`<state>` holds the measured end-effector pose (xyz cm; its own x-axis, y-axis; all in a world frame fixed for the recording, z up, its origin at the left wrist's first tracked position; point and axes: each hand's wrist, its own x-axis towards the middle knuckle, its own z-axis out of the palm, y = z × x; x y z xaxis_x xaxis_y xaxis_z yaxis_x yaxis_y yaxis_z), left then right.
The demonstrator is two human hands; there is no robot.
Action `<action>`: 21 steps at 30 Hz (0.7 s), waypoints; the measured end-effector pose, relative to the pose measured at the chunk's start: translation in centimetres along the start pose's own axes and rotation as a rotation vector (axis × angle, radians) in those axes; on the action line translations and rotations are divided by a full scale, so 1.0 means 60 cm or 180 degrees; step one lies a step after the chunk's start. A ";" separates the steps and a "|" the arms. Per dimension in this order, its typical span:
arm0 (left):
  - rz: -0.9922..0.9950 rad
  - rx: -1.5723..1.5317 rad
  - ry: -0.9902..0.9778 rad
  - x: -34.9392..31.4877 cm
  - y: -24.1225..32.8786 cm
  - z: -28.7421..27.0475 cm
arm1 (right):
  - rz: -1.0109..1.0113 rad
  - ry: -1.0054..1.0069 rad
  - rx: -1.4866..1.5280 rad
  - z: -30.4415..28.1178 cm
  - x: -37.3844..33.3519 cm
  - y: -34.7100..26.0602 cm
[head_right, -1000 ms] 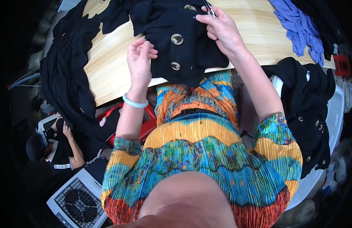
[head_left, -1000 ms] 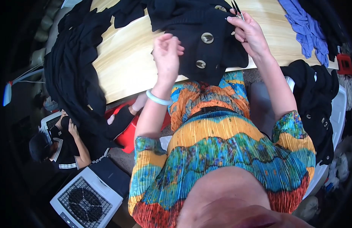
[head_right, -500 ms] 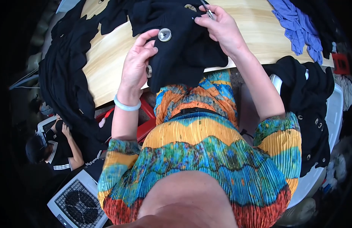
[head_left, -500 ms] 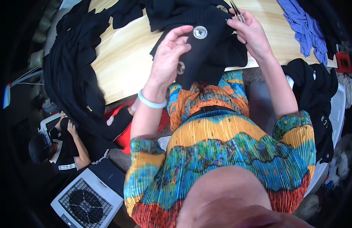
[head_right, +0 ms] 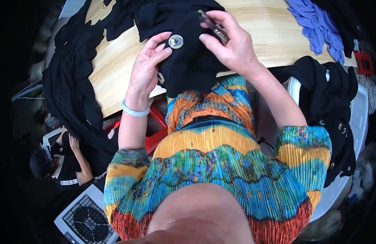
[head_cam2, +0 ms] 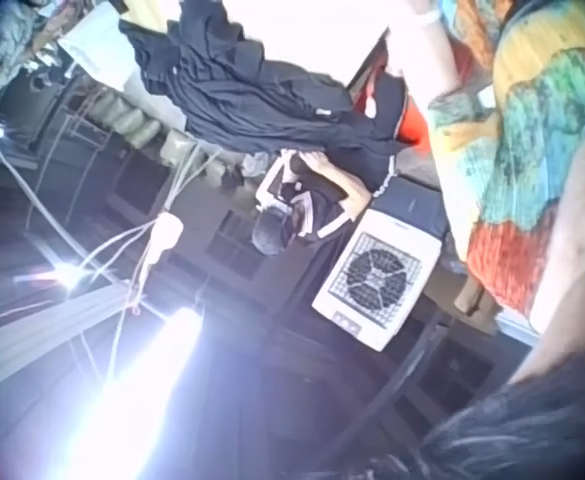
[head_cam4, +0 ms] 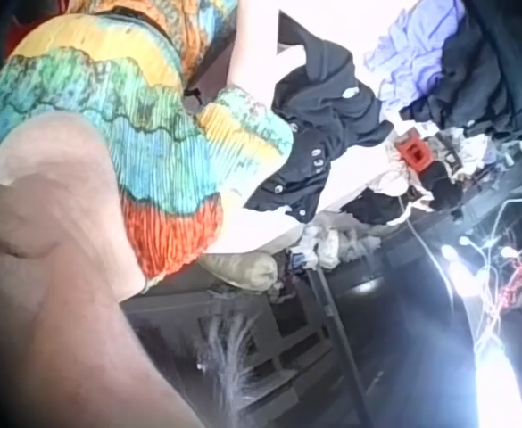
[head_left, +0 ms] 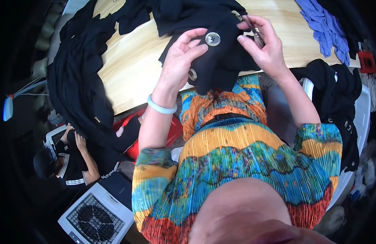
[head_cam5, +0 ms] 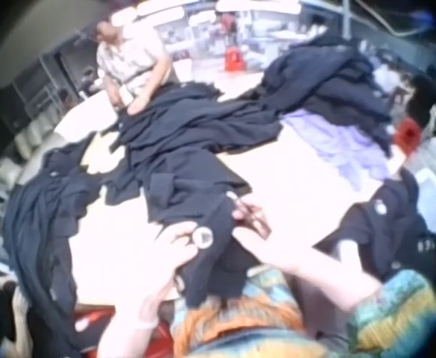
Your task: Inspecting black garments for quality control, checking buttons, and trimming loose threads with clippers.
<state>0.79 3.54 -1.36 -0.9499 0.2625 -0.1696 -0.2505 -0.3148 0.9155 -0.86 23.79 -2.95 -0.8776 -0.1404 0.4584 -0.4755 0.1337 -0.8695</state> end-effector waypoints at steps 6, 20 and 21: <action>0.0098 0.0220 0.0020 -0.002 -0.001 0.011 | -0.0109 -0.0844 0.0032 0.011 0.017 -0.002; 0.0407 0.0741 -0.0041 -0.002 0.005 0.032 | 0.0601 -0.0947 0.0475 0.006 0.034 -0.012; 0.0601 0.1016 -0.0007 -0.002 0.005 0.031 | 0.0746 -0.0975 0.0586 0.006 0.035 -0.014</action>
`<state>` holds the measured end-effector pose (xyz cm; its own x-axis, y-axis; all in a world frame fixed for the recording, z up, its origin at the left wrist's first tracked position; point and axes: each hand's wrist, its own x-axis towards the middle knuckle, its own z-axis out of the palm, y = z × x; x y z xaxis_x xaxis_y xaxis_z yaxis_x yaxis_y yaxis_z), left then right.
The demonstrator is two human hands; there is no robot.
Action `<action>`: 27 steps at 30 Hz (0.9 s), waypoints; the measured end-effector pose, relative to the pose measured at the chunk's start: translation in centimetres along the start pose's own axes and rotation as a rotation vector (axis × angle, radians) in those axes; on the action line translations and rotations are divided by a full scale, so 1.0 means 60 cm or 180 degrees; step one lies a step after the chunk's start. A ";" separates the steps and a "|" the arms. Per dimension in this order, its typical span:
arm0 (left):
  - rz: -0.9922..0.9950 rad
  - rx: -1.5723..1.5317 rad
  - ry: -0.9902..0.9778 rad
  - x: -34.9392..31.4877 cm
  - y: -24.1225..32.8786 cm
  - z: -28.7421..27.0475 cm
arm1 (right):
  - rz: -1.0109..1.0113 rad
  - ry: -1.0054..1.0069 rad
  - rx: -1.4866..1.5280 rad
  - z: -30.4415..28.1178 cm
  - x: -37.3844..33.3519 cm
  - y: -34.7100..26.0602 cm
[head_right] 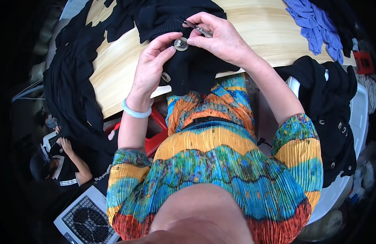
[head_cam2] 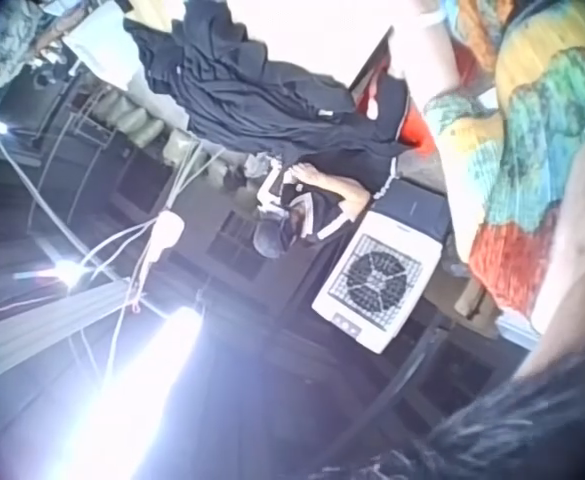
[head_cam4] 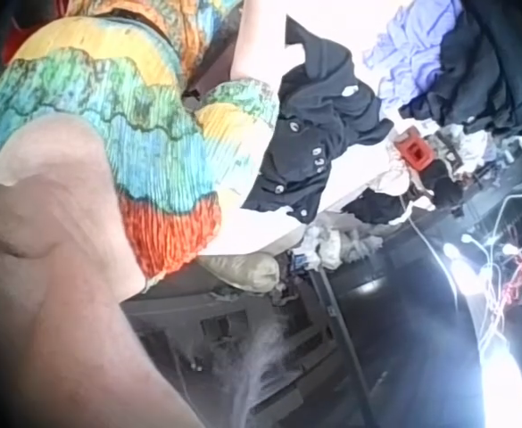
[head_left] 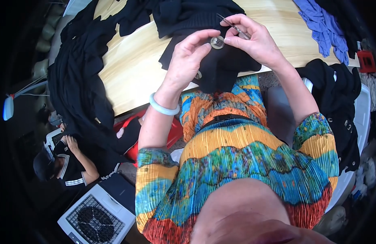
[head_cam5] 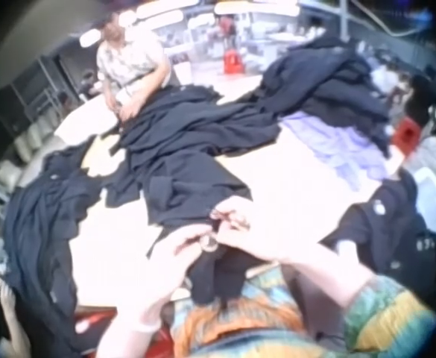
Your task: Inspecting black garments for quality control, checking buttons, and trimming loose threads with clippers.
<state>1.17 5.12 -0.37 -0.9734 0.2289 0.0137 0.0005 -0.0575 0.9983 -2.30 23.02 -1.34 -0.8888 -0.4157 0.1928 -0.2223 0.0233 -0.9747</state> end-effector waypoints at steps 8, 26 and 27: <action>-0.0075 0.0344 0.0182 0.009 -0.015 0.005 | 0.0487 -0.0128 0.0379 0.005 0.006 -0.019; -0.0509 -0.1261 0.0231 0.023 -0.025 -0.022 | -0.0353 -0.0086 -0.1950 0.003 -0.027 -0.010; -0.0515 -0.1261 0.0217 0.024 -0.026 -0.021 | -0.0451 -0.0095 -0.2016 0.003 -0.026 -0.007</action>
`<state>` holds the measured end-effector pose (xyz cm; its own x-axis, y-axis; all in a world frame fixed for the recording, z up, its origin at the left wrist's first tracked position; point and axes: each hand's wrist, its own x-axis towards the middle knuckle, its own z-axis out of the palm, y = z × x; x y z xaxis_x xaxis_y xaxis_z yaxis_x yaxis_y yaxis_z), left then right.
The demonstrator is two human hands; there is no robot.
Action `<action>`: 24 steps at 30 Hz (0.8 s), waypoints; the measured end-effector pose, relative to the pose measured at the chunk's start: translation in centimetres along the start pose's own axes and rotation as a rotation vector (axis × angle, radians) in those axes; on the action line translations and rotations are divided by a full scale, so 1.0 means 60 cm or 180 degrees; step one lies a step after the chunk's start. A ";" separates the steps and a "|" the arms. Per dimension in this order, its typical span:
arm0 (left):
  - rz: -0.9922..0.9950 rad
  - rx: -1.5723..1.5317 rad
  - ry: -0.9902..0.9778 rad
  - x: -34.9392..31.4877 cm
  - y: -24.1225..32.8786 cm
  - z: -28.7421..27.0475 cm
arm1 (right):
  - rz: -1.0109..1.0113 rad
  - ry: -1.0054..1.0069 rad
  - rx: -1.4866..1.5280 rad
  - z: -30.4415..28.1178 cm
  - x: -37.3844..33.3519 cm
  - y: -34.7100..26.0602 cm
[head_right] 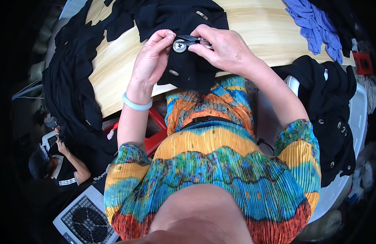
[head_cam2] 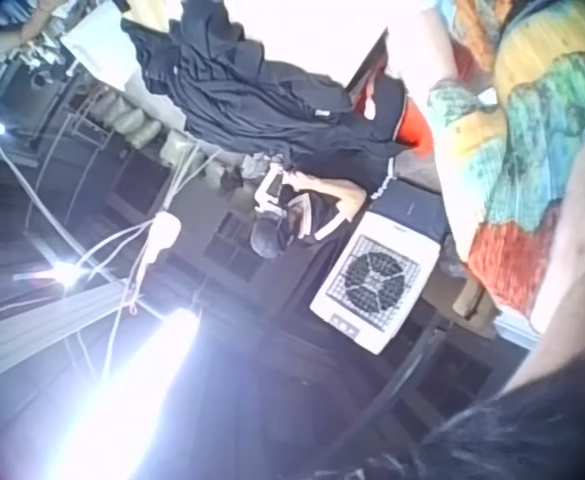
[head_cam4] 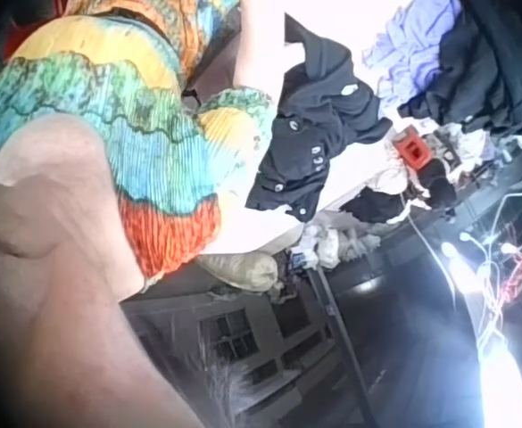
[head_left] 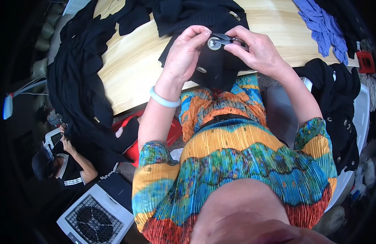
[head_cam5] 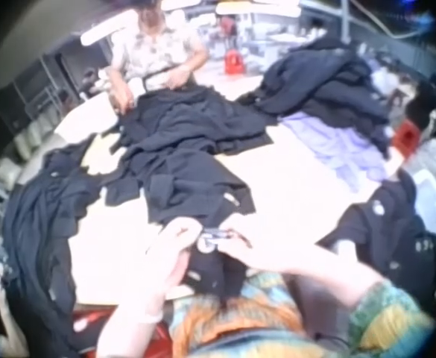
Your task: Inspecting black garments for quality control, checking buttons, and trimming loose threads with clippers.
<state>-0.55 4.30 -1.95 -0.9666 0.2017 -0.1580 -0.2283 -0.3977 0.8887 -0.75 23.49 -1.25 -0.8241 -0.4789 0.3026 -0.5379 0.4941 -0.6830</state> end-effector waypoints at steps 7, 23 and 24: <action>-0.0095 -0.0211 -0.0006 0.005 -0.001 -0.004 | -0.0037 -0.0045 -0.0167 -0.002 -0.003 -0.002; 0.0087 -0.0147 -0.0120 0.003 0.007 0.003 | -0.0251 0.0067 -0.0224 0.012 0.007 0.000; 0.0090 -0.0148 -0.0117 0.004 0.007 0.002 | -0.0271 0.0058 -0.0288 0.014 0.009 0.000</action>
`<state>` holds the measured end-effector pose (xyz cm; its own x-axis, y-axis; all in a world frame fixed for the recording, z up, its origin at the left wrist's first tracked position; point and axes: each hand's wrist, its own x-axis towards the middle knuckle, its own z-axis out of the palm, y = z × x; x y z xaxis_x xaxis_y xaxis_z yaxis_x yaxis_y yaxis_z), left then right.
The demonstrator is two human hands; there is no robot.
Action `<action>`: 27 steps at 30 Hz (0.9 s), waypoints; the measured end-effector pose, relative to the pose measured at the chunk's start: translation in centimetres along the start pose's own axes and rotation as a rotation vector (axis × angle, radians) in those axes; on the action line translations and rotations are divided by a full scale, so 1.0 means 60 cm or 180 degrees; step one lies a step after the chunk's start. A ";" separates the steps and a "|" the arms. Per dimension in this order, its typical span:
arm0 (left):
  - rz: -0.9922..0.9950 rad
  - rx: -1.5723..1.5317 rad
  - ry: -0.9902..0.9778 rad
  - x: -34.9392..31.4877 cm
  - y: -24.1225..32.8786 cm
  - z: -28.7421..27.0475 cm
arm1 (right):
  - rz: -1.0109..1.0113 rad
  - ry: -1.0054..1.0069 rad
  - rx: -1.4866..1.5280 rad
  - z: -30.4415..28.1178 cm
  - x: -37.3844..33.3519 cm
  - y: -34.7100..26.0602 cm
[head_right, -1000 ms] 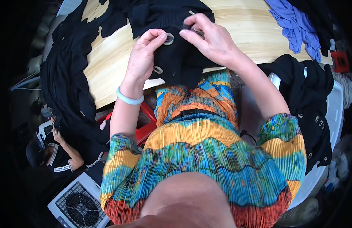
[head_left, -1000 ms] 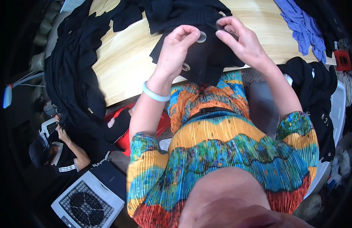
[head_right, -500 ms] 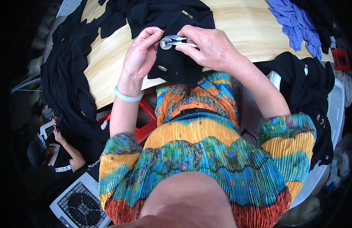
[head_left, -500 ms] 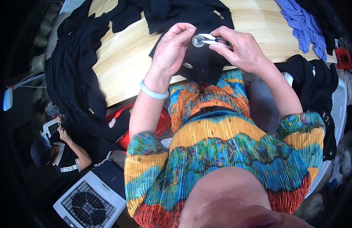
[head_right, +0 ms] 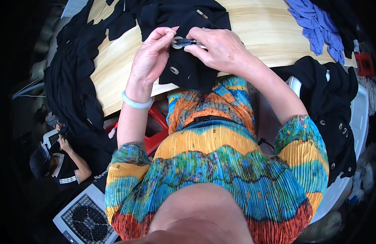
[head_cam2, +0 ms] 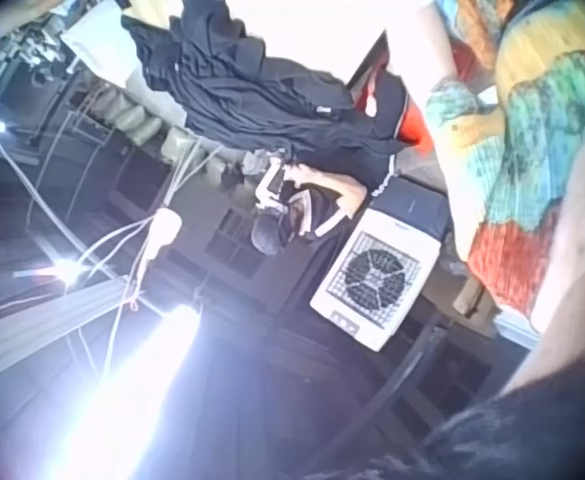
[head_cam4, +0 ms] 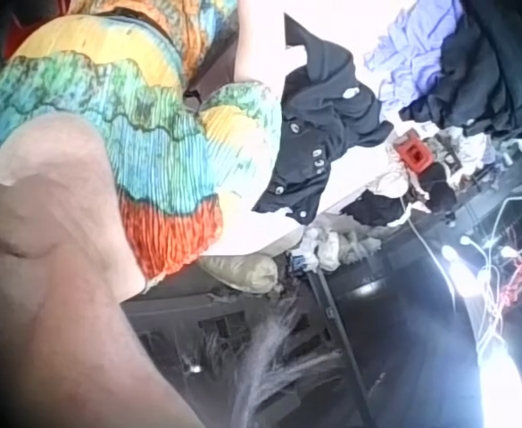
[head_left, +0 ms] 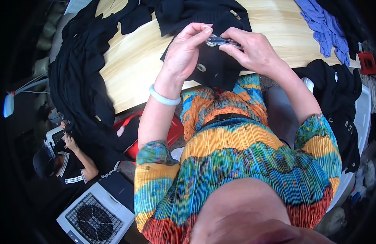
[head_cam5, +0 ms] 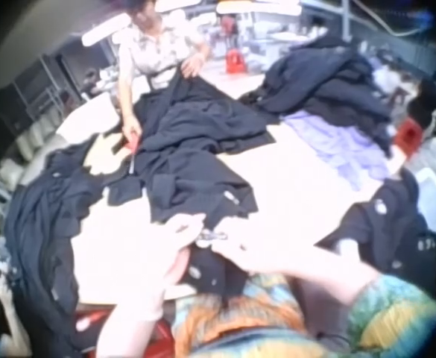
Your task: Inspecting black garments for quality control, checking buttons, and trimming loose threads with clippers.
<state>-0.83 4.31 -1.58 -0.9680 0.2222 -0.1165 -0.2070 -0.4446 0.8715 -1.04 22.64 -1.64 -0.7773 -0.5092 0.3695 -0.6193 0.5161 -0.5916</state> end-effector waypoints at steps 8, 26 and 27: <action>-0.0331 -0.0219 0.0231 0.007 0.003 -0.022 | 0.0578 0.0161 0.0928 0.035 0.003 0.028; 0.0471 0.2302 0.0837 -0.016 -0.078 -0.026 | 0.1311 0.0549 0.2208 0.038 0.006 0.051; 0.0380 0.2393 0.0811 -0.014 -0.072 -0.025 | 0.1327 0.0564 0.2281 0.035 0.004 0.050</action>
<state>0.66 4.73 -5.99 -0.9990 -0.0353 -0.0283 -0.0368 0.2709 0.9619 -2.86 22.59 -4.83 -0.9694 -0.2278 0.0918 -0.1049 0.0460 -0.9934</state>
